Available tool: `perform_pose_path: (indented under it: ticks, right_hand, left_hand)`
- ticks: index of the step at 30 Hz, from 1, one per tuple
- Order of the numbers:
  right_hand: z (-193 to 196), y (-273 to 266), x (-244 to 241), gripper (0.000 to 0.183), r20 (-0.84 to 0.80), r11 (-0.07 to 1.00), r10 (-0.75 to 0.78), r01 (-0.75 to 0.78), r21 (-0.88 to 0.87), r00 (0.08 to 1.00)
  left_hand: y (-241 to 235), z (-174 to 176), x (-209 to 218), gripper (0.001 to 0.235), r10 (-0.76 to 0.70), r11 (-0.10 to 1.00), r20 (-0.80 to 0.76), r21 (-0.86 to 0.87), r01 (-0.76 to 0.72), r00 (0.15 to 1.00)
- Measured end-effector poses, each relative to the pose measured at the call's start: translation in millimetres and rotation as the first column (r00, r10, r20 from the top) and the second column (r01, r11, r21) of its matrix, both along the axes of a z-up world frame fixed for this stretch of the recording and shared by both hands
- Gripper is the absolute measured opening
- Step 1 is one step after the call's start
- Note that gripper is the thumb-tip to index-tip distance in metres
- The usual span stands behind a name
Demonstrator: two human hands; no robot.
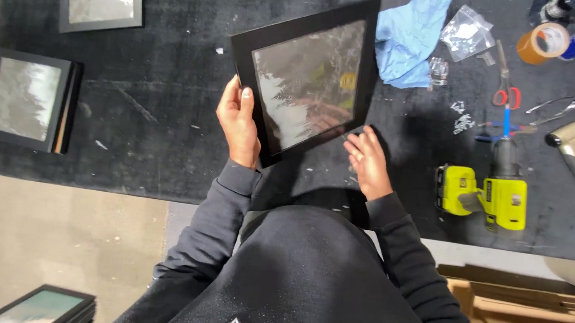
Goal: Attaching hanging hardware to the back of wooden picture frames using a power drill and measuring tape
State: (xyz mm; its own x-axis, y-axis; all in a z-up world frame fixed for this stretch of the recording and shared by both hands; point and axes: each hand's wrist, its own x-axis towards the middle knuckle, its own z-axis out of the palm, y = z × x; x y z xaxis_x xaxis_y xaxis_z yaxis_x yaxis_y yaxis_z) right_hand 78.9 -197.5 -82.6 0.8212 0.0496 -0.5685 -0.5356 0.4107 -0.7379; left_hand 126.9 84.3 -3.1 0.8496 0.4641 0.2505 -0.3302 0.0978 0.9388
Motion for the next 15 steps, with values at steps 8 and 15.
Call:
perform_pose_path:
  ticks: [8, 15]
  right_hand:
    - [76.0, 18.2, 16.0, 0.056, 0.266, 0.997, 0.03, -0.011, -0.071, 0.963]
    - [106.0, 25.9, 31.3, 0.054, 0.4, 0.988, 0.131, -0.088, -0.123, 0.907]
  left_hand:
    - [-24.7, 21.1, -7.3, 0.047, 0.195, 0.981, 0.023, 0.005, -0.195, 0.981]
    - [-21.1, -14.6, -9.7, 0.05, 0.253, 0.959, 0.034, -0.138, -0.247, 0.967]
